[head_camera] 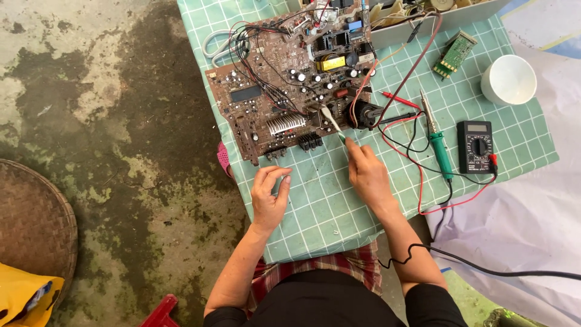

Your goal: A person cleans a large circuit board from an appliance using a toothbrush and tests it with a multimeter.

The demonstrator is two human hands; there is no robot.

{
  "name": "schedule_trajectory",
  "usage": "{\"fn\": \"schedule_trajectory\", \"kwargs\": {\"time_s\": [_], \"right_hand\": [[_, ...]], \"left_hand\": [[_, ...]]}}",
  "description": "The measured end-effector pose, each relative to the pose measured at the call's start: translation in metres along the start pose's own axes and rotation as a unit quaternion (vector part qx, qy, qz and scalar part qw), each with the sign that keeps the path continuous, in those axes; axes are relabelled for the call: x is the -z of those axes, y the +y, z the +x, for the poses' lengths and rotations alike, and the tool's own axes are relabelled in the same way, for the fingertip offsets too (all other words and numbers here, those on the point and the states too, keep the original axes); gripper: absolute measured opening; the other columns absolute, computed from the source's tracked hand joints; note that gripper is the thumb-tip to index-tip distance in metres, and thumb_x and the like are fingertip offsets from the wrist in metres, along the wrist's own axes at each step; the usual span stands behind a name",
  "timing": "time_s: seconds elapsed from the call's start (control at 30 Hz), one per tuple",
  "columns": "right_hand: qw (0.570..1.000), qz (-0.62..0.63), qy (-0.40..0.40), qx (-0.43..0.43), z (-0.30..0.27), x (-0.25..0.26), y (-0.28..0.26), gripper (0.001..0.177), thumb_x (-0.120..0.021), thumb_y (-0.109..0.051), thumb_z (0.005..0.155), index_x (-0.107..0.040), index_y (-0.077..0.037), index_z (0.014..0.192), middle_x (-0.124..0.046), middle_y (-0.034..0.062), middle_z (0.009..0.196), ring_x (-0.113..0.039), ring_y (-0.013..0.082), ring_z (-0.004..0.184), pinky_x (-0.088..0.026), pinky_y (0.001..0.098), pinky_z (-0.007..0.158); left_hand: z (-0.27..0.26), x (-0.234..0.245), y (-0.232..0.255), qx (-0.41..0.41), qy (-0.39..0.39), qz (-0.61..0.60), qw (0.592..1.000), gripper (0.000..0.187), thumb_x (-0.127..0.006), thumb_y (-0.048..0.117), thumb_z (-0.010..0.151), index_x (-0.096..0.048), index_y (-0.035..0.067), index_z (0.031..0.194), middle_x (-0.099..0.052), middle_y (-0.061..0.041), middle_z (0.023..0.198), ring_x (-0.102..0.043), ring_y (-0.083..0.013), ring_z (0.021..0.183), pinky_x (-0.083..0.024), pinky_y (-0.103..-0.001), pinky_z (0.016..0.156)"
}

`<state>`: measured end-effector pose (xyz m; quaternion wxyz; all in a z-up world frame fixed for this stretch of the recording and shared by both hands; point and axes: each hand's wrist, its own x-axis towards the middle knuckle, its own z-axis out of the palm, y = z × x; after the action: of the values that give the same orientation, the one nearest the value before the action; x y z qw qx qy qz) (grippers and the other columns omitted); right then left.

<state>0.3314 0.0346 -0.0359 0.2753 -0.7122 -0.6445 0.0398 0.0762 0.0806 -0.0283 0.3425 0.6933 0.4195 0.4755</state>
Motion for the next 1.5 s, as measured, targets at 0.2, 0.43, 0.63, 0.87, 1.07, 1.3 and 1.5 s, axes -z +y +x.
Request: {"fn": "schedule_trajectory", "kwargs": {"time_s": [0.2, 0.43, 0.63, 0.87, 1.07, 1.3, 1.5], "right_hand": [[0.998, 0.029, -0.017, -0.061, -0.035, 0.02, 0.002, 0.033, -0.059, -0.012, 0.1, -0.068, -0.02, 0.131, -0.06, 0.0104, 0.085, -0.069, 0.0352, 0.077, -0.057, 0.043, 0.067], [0.995, 0.074, 0.018, -0.068, -0.052, 0.017, 0.007, 0.034, -0.061, -0.008, 0.1, -0.07, -0.015, 0.132, -0.065, 0.0107, 0.088, -0.071, 0.0326, 0.081, -0.057, 0.0371, 0.071], [0.997, 0.051, 0.06, -0.014, -0.021, -0.001, -0.001, 0.037, -0.058, -0.001, 0.099, -0.063, -0.004, 0.135, -0.063, 0.0197, 0.094, -0.069, 0.0423, 0.088, -0.057, 0.0464, 0.076], [0.998, -0.005, 0.051, -0.031, -0.021, -0.012, 0.005, 0.036, -0.055, -0.009, 0.103, -0.062, -0.014, 0.137, -0.056, 0.0157, 0.089, -0.067, 0.0417, 0.08, -0.056, 0.0482, 0.069], [0.997, -0.027, 0.019, -0.075, -0.05, 0.014, -0.003, 0.035, -0.056, -0.013, 0.101, -0.066, -0.018, 0.134, -0.06, 0.0113, 0.09, -0.069, 0.0377, 0.08, -0.057, 0.0461, 0.066], [0.997, -0.017, 0.051, -0.053, -0.024, -0.012, 0.007, 0.037, -0.055, -0.012, 0.102, -0.062, -0.015, 0.138, -0.058, 0.012, 0.091, -0.068, 0.038, 0.08, -0.058, 0.0451, 0.066], [0.996, -0.052, 0.027, -0.06, -0.028, -0.002, -0.004, 0.037, -0.055, -0.014, 0.102, -0.063, -0.017, 0.137, -0.056, 0.0146, 0.089, -0.067, 0.0435, 0.075, -0.057, 0.052, 0.063]], "left_hand": [[0.0, -0.002, -0.005, 0.003, -0.008, 0.002, 1.0, 0.012, -0.07, 0.01, 0.095, -0.075, 0.013, 0.105, -0.067, -0.007, 0.098, -0.068, -0.0301, 0.093, -0.053, -0.041, 0.087], [-0.001, -0.002, -0.007, 0.006, -0.02, 0.003, 1.0, 0.013, -0.069, 0.01, 0.095, -0.075, 0.014, 0.105, -0.066, -0.007, 0.098, -0.067, -0.0305, 0.09, -0.053, -0.041, 0.086], [-0.001, -0.002, -0.007, 0.008, -0.028, 0.0, 1.0, 0.013, -0.069, 0.01, 0.095, -0.075, 0.013, 0.105, -0.066, -0.008, 0.098, -0.067, -0.0298, 0.089, -0.053, -0.041, 0.085], [-0.002, -0.002, -0.008, 0.006, -0.037, 0.0, 0.999, 0.014, -0.069, 0.009, 0.094, -0.075, 0.014, 0.106, -0.066, -0.008, 0.098, -0.067, -0.0303, 0.092, -0.052, -0.041, 0.087], [-0.003, -0.003, -0.011, 0.003, -0.045, 0.012, 0.999, 0.014, -0.071, 0.011, 0.093, -0.075, 0.016, 0.105, -0.066, -0.006, 0.099, -0.067, -0.0298, 0.094, -0.052, -0.042, 0.088], [0.0, -0.002, -0.007, 0.0, -0.055, 0.025, 0.998, 0.013, -0.072, 0.012, 0.092, -0.076, 0.016, 0.104, -0.067, -0.006, 0.096, -0.068, -0.0304, 0.092, -0.052, -0.042, 0.087], [-0.001, -0.004, -0.004, 0.017, -0.039, -0.019, 0.999, 0.012, -0.07, 0.011, 0.095, -0.076, 0.015, 0.105, -0.068, -0.004, 0.096, -0.069, -0.0272, 0.092, -0.052, -0.038, 0.087]]}}
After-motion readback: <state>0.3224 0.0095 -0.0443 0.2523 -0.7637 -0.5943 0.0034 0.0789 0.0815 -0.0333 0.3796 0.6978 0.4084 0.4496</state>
